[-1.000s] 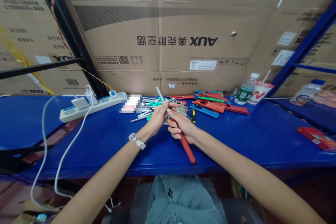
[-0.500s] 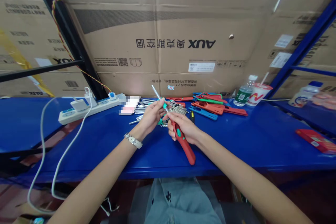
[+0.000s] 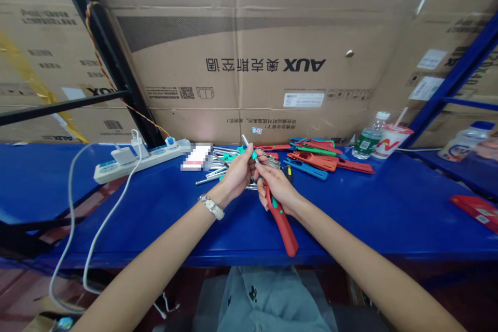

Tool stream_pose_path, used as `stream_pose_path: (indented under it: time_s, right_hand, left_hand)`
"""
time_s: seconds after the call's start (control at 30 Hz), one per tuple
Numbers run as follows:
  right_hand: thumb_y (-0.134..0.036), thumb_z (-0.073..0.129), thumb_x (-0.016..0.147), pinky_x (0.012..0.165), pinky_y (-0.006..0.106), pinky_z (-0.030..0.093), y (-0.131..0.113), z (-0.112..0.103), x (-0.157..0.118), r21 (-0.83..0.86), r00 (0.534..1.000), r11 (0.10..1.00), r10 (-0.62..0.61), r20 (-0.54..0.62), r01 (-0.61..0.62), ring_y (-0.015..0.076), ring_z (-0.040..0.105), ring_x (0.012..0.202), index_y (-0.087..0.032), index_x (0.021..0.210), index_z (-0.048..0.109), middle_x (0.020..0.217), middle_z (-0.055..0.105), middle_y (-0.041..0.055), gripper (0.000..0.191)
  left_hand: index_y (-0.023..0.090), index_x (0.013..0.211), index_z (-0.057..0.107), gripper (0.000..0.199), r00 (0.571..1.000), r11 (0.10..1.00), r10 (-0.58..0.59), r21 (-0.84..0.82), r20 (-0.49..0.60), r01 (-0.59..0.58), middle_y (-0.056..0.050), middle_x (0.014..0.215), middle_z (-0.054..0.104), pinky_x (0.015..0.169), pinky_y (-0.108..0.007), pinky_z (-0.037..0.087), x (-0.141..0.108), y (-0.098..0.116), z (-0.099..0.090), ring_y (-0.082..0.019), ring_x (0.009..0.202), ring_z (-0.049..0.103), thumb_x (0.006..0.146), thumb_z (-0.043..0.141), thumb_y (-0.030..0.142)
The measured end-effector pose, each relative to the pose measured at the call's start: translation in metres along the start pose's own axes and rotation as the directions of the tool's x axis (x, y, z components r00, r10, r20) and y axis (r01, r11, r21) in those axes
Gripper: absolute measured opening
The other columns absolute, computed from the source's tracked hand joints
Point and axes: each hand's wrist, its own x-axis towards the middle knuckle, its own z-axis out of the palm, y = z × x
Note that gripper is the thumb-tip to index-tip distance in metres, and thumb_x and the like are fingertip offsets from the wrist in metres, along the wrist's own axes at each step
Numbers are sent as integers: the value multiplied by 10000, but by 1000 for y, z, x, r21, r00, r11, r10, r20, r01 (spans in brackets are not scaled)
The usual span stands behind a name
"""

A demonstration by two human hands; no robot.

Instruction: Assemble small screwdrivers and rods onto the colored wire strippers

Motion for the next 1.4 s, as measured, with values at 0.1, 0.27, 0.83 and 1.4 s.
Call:
stream_pose_path:
  time_s: [0.1, 0.27, 0.83, 1.4]
  right_hand:
    - [-702, 582, 850, 279, 199, 397, 3, 1, 0, -34, 1000, 999, 7, 7, -7, 127, 499, 282, -243, 789, 425, 404, 511, -93, 489]
    - [-691, 539, 885, 269, 194, 366, 4, 3, 1, -98, 999, 995, -18, -51, 13, 117, 472, 262, -252, 787, 392, 404, 500, -105, 473]
    - [-654, 483, 934, 266, 187, 340, 7, -2, 2, -207, 996, 978, -53, -72, 37, 106, 456, 241, -247, 748, 401, 394, 505, -100, 456]
    - [-534, 439, 995, 268, 212, 351, 7, -1, -6, -331, 997, 944, -35, -70, 10, 129, 496, 264, -247, 714, 413, 410, 517, -66, 402]
  left_hand:
    - [166, 721, 529, 410, 991, 991, 68, -106, -114, -81, 38, 603, 522, 459, -209, 364, 12, 11, 9, -85, 513, 517, 923, 693, 484]
    - [183, 716, 434, 379, 989, 950, -10, -309, -145, -36, 95, 521, 320, 373, -167, 213, 36, 23, 22, -43, 382, 255, 1045, 516, 352]
    - [236, 652, 258, 341, 973, 887, -227, -420, -40, 190, 73, 471, 247, 426, -207, 363, 40, 38, 13, -93, 377, 294, 976, 341, 170]
    - [235, 654, 230, 385, 970, 891, -200, -437, -141, 121, 84, 474, 231, 477, -202, 397, 46, 49, 1, -79, 377, 285, 1010, 377, 219]
